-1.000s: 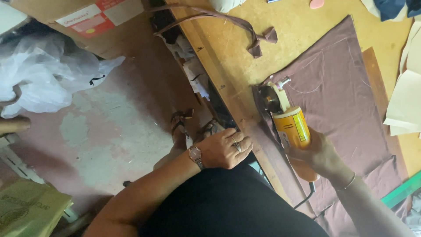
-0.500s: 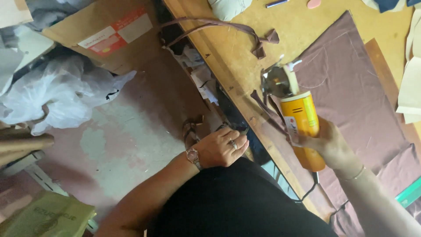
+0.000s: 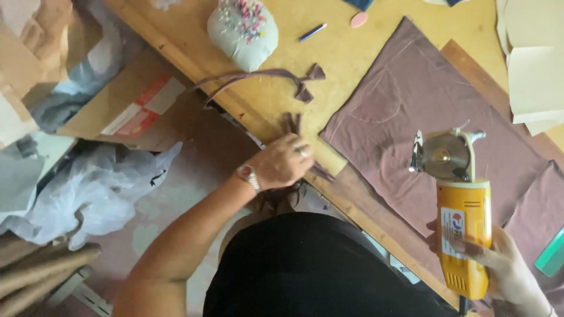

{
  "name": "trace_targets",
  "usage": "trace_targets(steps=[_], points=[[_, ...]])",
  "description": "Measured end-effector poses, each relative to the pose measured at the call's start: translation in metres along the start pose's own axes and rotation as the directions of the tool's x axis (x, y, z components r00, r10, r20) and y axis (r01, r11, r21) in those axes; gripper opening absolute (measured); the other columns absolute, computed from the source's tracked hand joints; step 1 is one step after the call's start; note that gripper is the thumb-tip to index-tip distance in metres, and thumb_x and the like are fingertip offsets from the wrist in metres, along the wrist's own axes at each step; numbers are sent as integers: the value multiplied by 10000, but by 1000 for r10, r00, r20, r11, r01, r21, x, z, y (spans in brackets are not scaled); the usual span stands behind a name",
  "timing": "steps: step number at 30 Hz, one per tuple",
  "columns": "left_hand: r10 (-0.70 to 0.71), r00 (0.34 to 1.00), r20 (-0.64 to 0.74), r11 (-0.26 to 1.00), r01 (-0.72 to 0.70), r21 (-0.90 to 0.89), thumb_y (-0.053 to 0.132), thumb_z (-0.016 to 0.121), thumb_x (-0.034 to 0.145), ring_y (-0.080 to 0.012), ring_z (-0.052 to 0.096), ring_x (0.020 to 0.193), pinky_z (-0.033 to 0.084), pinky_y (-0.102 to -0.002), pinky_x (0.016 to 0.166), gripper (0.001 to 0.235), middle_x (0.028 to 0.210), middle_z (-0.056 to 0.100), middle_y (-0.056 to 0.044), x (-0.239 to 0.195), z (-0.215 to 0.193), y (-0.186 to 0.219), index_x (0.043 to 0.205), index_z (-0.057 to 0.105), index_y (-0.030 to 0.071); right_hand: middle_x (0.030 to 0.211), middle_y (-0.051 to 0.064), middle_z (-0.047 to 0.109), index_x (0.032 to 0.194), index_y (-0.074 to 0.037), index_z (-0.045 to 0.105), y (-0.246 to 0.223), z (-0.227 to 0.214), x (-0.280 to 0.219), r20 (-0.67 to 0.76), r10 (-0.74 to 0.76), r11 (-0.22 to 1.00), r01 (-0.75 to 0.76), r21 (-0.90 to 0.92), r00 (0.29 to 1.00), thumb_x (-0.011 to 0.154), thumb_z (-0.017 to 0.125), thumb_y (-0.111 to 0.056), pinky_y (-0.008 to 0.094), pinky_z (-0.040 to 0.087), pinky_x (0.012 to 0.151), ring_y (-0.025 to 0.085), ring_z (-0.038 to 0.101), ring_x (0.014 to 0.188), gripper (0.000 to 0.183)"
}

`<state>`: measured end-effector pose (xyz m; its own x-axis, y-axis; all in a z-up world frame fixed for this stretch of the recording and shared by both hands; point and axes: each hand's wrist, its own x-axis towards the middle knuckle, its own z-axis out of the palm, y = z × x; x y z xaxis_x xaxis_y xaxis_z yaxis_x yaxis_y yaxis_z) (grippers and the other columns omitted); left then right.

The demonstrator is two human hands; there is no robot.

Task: Cutting out garment pattern pieces from fabric using a rotary cutter and scissors on a workbench.

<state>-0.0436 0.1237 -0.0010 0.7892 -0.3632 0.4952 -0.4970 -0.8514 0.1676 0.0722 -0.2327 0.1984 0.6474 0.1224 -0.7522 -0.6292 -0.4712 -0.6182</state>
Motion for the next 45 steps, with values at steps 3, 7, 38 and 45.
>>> trace_targets(steps=[3, 7, 38, 45], points=[[-115, 982, -150, 977, 138, 159, 115, 550, 844, -305, 605, 994, 518, -445, 986, 125, 1009, 639, -141, 19, -55, -36, 901, 622, 31, 1145, 457, 638, 1277, 295, 554, 26, -27, 17, 11, -34, 998, 33, 61, 999, 776, 488, 126, 695, 503, 872, 631, 619, 928, 533], [155, 986, -62, 979, -145, 145, 80, 693, 957, -276, 636, 1062, 577, -398, 982, 174, 1095, 680, -129, 62, -11, -29, 1118, 702, 12, 1188, 467, 598, 1325, 270, 505, 42, -27, 19, -27, 40, 986, -35, 164, 999, 792, 449, 136, 706, 459, 876, 638, 565, 937, 553], [313, 934, -172, 872, -354, -338, 69, 760, 989, -215, 587, 780, 494, -365, 672, 198, 888, 661, -37, 95, 47, -105, 1158, 657, 58, 1113, 328, 727, 1272, 86, 600, 60, 179, -29, -189, 364, 877, -268, 398, 912, 692, 689, -65, 554, 567, 907, 459, 718, 951, 606], [241, 968, -68, 800, -238, -551, 104, 664, 984, -280, 587, 818, 453, -408, 717, 74, 880, 670, -62, 102, 29, -109, 910, 673, 109, 1050, 371, 733, 1248, 165, 634, 60, 178, -39, -229, 367, 848, -223, 481, 902, 669, 700, 57, 536, 553, 854, 486, 705, 898, 593]])
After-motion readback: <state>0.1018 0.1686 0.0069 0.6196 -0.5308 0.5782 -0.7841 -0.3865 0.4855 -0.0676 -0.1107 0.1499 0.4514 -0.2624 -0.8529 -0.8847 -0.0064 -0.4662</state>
